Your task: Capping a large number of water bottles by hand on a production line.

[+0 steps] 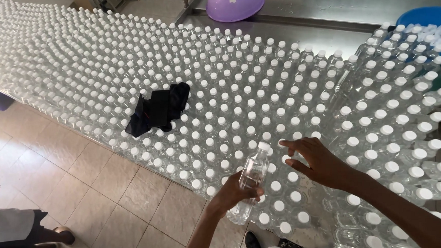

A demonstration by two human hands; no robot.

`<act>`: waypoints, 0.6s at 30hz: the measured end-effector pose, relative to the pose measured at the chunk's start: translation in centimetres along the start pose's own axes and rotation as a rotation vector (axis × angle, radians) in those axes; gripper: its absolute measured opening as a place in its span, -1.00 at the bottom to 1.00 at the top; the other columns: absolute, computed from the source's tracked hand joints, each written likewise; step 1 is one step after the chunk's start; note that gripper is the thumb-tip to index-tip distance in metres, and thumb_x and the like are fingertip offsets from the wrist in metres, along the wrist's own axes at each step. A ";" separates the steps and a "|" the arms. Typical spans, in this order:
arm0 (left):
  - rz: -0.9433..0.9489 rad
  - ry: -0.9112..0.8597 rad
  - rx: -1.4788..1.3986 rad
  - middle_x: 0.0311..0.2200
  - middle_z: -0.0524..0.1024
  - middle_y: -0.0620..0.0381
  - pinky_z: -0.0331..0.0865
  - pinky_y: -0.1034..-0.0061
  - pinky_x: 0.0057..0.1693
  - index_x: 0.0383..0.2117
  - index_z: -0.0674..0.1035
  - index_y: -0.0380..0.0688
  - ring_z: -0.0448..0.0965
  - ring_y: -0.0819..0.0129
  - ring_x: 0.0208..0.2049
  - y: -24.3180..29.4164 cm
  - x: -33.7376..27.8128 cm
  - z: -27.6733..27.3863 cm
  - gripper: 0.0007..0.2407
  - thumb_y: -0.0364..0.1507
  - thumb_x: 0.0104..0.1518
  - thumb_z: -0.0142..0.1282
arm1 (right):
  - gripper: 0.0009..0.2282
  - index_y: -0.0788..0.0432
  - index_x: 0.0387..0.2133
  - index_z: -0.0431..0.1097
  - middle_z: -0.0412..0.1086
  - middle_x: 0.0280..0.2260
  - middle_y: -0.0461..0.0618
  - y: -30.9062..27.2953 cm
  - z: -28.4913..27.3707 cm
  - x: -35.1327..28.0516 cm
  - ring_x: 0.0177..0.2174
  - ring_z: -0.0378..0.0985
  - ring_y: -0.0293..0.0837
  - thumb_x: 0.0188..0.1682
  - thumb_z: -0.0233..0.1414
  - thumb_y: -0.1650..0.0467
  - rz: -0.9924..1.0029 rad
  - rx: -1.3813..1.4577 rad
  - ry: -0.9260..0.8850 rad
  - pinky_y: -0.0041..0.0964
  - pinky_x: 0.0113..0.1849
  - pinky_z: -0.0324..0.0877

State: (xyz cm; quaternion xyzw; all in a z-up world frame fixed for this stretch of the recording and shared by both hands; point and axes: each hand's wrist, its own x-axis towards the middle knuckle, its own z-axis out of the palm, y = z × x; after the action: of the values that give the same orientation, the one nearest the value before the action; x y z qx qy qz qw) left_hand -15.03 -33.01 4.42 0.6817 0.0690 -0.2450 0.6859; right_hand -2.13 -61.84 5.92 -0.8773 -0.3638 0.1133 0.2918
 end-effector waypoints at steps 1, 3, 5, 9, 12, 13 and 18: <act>0.020 0.003 0.056 -0.18 0.67 -0.02 0.69 0.42 -0.13 0.10 0.51 -0.24 0.73 0.22 -0.22 -0.6 0.1 -0.3 -0.41 -0.22 -0.05 0.47 | -0.50 -0.11 0.39 0.22 0.50 -0.03 -0.17 -0.5 -0.4 -0.2 0.01 0.47 -0.08 0.18 -0.07 0.11 -0.040 -0.020 -0.006 -0.03 0.10 0.35; 0.074 -0.021 0.211 -0.06 0.69 -0.01 0.70 0.35 -0.06 0.18 0.50 -0.15 0.75 0.17 -0.12 0.3 -0.8 -0.5 -0.34 -0.12 -0.08 0.44 | -0.50 -0.02 0.38 0.21 0.47 0.01 -0.10 -0.2 -0.3 -0.1 0.00 0.47 -0.05 0.19 -0.02 0.16 -0.210 -0.110 0.028 -0.03 0.07 0.36; 0.124 -0.049 0.362 0.06 0.70 0.00 0.72 0.29 0.01 0.27 0.49 -0.07 0.77 0.11 -0.02 0.9 -1.7 -0.8 -0.26 -0.03 -0.11 0.40 | -0.51 0.06 0.37 0.20 0.44 0.05 -0.03 -0.5 -0.7 -0.1 0.00 0.47 -0.03 0.19 0.04 0.21 -0.375 -0.196 0.058 -0.03 0.04 0.38; 0.063 -0.164 0.451 -0.04 0.73 0.10 0.63 0.33 0.07 0.35 0.33 -0.14 0.78 0.23 -0.13 1.5 -3.0 -0.9 -0.13 -0.03 -0.15 0.43 | -0.63 0.11 0.20 0.32 0.38 0.10 0.07 -1.1 -1.4 -0.5 0.08 0.43 0.05 0.24 0.02 0.19 -0.764 -0.551 0.065 0.01 0.05 0.38; 0.035 -0.208 0.497 0.16 0.59 0.00 0.46 0.19 0.25 0.50 0.17 -0.19 0.59 0.10 0.10 1.0 -3.1 -0.9 0.03 -0.05 -0.17 0.45 | -0.71 0.11 -0.04 0.34 0.40 -0.06 0.09 -1.1 -0.7 -0.8 -0.08 0.46 0.06 0.29 -0.05 0.15 -0.832 -0.622 -0.009 0.01 -0.05 0.40; 0.066 -0.209 0.562 0.41 0.41 -0.06 0.33 0.11 0.39 0.48 0.21 -0.15 0.38 -0.06 0.43 0.7 -2.9 -1.0 0.02 0.00 -0.21 0.44 | -0.67 0.10 -0.22 0.35 0.42 -0.17 0.04 -1.2 -0.6 -0.7 -0.20 0.47 0.01 0.33 -0.12 0.12 -0.818 -0.626 -0.093 -0.02 -0.12 0.40; -0.079 -0.113 0.663 -0.20 0.77 0.23 0.53 0.40 -0.05 0.50 0.27 0.09 0.76 0.31 -0.27 4.2 -4.5 0.8 -0.07 -0.11 -0.14 0.47 | -0.40 0.06 -0.72 0.24 0.25 -0.69 -0.13 -1.4 3.4 -1.8 -0.62 0.33 -0.20 0.23 -0.41 0.02 0.072 0.319 -0.337 -0.22 -0.25 0.44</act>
State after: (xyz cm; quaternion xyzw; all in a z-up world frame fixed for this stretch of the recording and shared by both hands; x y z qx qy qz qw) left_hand -17.35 -32.91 10.16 0.8498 -0.0263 -0.3181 0.4194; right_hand -5.61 -60.87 4.01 -0.8014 -0.3532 0.3245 0.3575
